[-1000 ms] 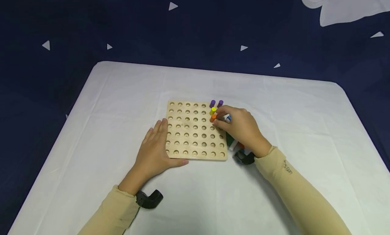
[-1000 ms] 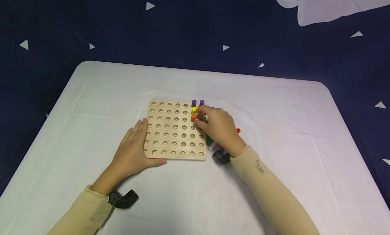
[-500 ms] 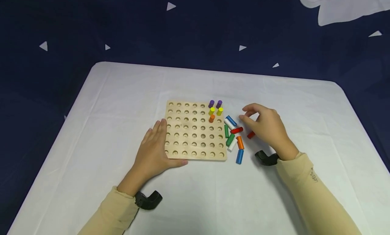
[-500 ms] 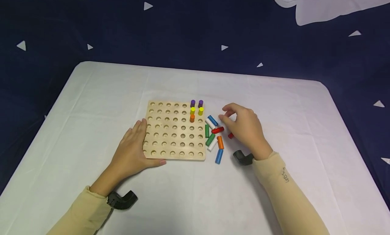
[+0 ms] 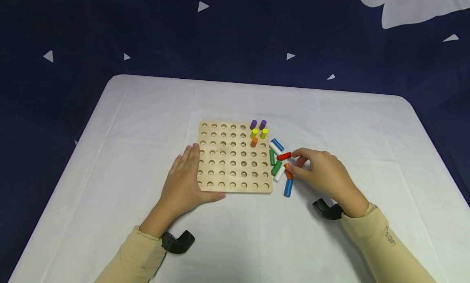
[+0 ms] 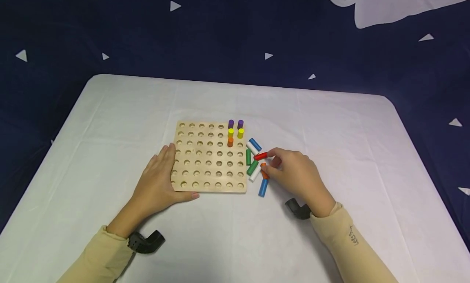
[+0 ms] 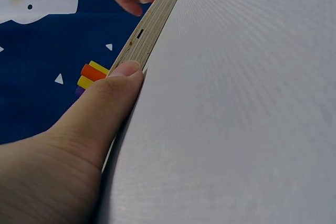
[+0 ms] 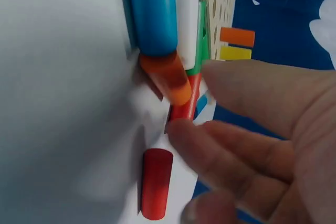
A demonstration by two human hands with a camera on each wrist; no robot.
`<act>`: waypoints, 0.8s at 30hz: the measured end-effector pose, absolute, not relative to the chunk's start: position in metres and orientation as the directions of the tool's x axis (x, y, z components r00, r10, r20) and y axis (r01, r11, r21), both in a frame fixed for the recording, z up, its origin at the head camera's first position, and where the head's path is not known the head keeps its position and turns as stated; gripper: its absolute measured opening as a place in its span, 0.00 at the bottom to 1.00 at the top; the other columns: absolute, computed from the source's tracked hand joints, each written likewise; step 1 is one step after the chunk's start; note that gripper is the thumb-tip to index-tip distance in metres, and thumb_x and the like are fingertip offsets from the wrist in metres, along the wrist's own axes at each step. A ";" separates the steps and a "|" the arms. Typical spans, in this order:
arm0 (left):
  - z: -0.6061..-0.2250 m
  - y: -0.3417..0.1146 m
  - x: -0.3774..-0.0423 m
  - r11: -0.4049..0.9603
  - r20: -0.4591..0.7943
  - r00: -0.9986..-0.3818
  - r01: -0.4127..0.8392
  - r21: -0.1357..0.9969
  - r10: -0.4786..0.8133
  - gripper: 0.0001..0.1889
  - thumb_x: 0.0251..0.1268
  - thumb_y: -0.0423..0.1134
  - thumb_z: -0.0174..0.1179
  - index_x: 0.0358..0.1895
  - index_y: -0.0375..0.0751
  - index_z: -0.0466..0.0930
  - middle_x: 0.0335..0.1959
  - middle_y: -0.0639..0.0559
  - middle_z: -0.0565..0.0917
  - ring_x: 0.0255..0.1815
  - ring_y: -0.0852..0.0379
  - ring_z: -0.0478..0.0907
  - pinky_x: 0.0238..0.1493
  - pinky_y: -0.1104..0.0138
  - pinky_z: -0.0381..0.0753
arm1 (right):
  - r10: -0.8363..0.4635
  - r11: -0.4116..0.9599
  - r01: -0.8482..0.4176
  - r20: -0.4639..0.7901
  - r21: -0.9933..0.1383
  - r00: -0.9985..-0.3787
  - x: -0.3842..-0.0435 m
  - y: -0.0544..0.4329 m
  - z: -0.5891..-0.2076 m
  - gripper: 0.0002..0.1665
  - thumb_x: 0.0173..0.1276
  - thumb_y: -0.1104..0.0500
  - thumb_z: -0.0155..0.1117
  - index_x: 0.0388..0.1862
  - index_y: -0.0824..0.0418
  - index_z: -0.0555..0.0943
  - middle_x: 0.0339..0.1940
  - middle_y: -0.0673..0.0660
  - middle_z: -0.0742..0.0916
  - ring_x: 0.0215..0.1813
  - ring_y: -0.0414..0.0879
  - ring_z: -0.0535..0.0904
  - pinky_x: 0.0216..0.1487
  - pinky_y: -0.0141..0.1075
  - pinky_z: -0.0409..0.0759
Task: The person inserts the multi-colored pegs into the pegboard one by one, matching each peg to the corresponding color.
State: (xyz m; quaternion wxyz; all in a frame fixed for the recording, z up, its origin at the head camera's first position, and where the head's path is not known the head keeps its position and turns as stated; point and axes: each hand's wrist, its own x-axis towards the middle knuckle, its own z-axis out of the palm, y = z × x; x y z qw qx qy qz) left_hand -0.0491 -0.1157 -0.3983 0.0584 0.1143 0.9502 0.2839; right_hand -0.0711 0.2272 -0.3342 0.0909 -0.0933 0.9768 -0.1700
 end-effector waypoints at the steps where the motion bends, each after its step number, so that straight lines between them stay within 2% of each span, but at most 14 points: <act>1: -0.398 -0.116 -0.049 0.812 -0.046 -0.967 0.184 0.554 0.250 0.80 0.30 0.76 0.72 0.80 0.33 0.34 0.82 0.38 0.44 0.84 0.45 0.38 0.82 0.49 0.39 | -0.214 0.928 -0.150 -0.158 -0.341 -0.964 -0.070 0.226 -0.335 0.19 0.64 0.46 0.70 0.50 0.53 0.84 0.34 0.46 0.89 0.26 0.43 0.74 0.29 0.34 0.69; 6: -0.399 -0.117 -0.049 0.815 -0.053 -0.967 0.180 0.551 0.249 0.80 0.30 0.76 0.72 0.80 0.33 0.35 0.82 0.38 0.44 0.84 0.45 0.38 0.82 0.49 0.39 | -0.219 0.936 -0.143 -0.215 -0.320 -0.952 -0.067 0.220 -0.337 0.19 0.62 0.46 0.72 0.47 0.54 0.85 0.30 0.46 0.87 0.27 0.42 0.75 0.29 0.34 0.70; 11: -0.400 -0.117 -0.048 0.816 -0.055 -0.967 0.178 0.549 0.248 0.80 0.29 0.76 0.73 0.80 0.33 0.35 0.81 0.38 0.45 0.84 0.45 0.39 0.82 0.49 0.39 | -0.216 0.939 -0.137 -0.234 -0.315 -0.948 -0.067 0.215 -0.338 0.17 0.63 0.50 0.72 0.45 0.58 0.85 0.26 0.46 0.84 0.27 0.42 0.74 0.27 0.34 0.69; 20: -0.400 -0.116 -0.049 0.818 -0.054 -0.967 0.179 0.547 0.248 0.80 0.29 0.76 0.72 0.80 0.33 0.34 0.82 0.38 0.44 0.84 0.45 0.38 0.82 0.49 0.39 | -0.209 0.947 -0.144 -0.213 -0.287 -0.954 -0.067 0.211 -0.339 0.14 0.62 0.53 0.71 0.42 0.59 0.84 0.22 0.49 0.80 0.24 0.44 0.72 0.25 0.34 0.65; 24: -0.399 -0.116 -0.049 0.818 -0.054 -0.967 0.179 0.547 0.248 0.80 0.29 0.76 0.73 0.80 0.33 0.34 0.82 0.38 0.44 0.84 0.45 0.38 0.82 0.49 0.39 | -0.213 0.946 -0.150 -0.201 -0.287 -0.956 -0.068 0.210 -0.341 0.12 0.63 0.54 0.69 0.43 0.58 0.83 0.24 0.50 0.79 0.24 0.45 0.71 0.24 0.34 0.64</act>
